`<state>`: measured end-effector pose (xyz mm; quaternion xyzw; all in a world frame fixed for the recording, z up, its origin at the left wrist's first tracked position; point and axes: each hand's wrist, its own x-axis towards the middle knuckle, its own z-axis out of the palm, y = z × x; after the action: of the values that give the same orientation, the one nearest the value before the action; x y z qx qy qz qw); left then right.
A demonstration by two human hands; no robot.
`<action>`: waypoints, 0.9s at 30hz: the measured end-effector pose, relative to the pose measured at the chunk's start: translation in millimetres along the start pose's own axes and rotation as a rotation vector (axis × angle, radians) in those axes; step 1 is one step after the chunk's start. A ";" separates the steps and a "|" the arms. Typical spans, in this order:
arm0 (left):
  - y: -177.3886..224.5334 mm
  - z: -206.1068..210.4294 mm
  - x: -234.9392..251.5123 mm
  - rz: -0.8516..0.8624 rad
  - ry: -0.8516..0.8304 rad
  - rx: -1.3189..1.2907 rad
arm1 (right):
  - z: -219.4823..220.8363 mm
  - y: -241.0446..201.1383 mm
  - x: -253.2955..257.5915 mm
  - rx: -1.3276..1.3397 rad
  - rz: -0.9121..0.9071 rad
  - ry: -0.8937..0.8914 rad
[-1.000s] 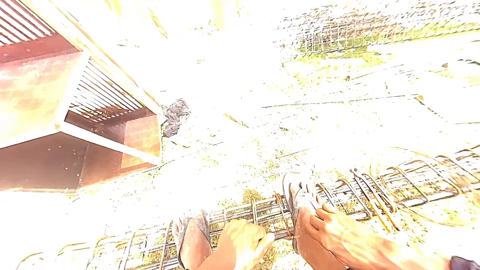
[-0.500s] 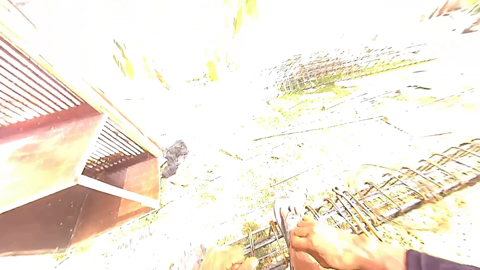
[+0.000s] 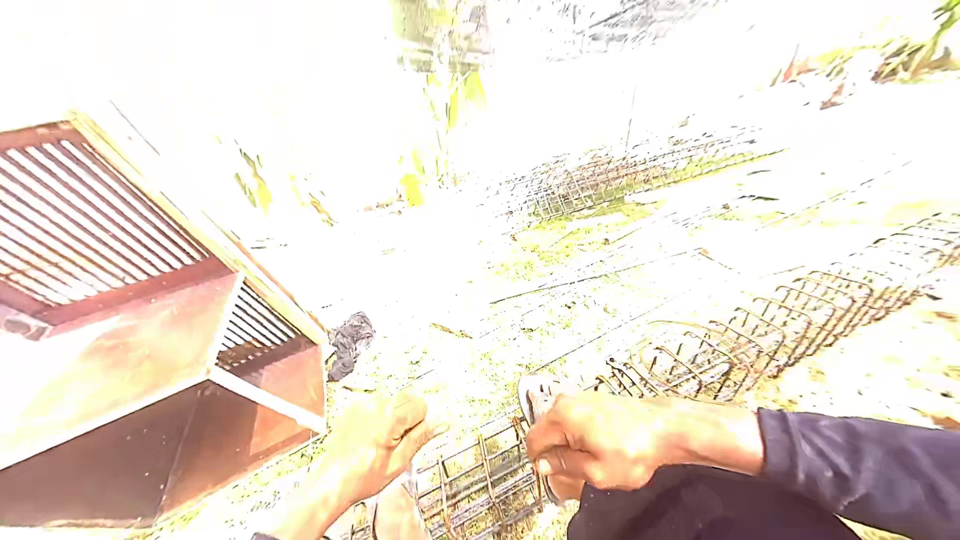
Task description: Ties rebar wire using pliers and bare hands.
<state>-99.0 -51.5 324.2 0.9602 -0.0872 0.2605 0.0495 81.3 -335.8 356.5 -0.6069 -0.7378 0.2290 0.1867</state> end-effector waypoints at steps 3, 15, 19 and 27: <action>19.4 -20.1 -1.7 0.098 -0.027 -0.032 | -8.5 -25.1 -16.1 0.049 0.006 -0.107; 76.3 -40.1 15.2 -0.089 -0.306 -0.228 | -39.8 10.8 -52.9 0.267 0.129 -0.042; 63.2 -7.8 44.6 -0.301 -0.239 -0.423 | -50.3 43.9 -58.6 0.650 0.273 0.363; 86.1 36.9 93.5 -0.645 -0.130 -0.972 | -29.6 71.7 -79.5 0.921 0.220 0.742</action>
<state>-18.2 -154.4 344.4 0.8194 0.0971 0.1029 0.5555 171.2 -399.1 340.6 -0.5759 -0.3810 0.3160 0.6506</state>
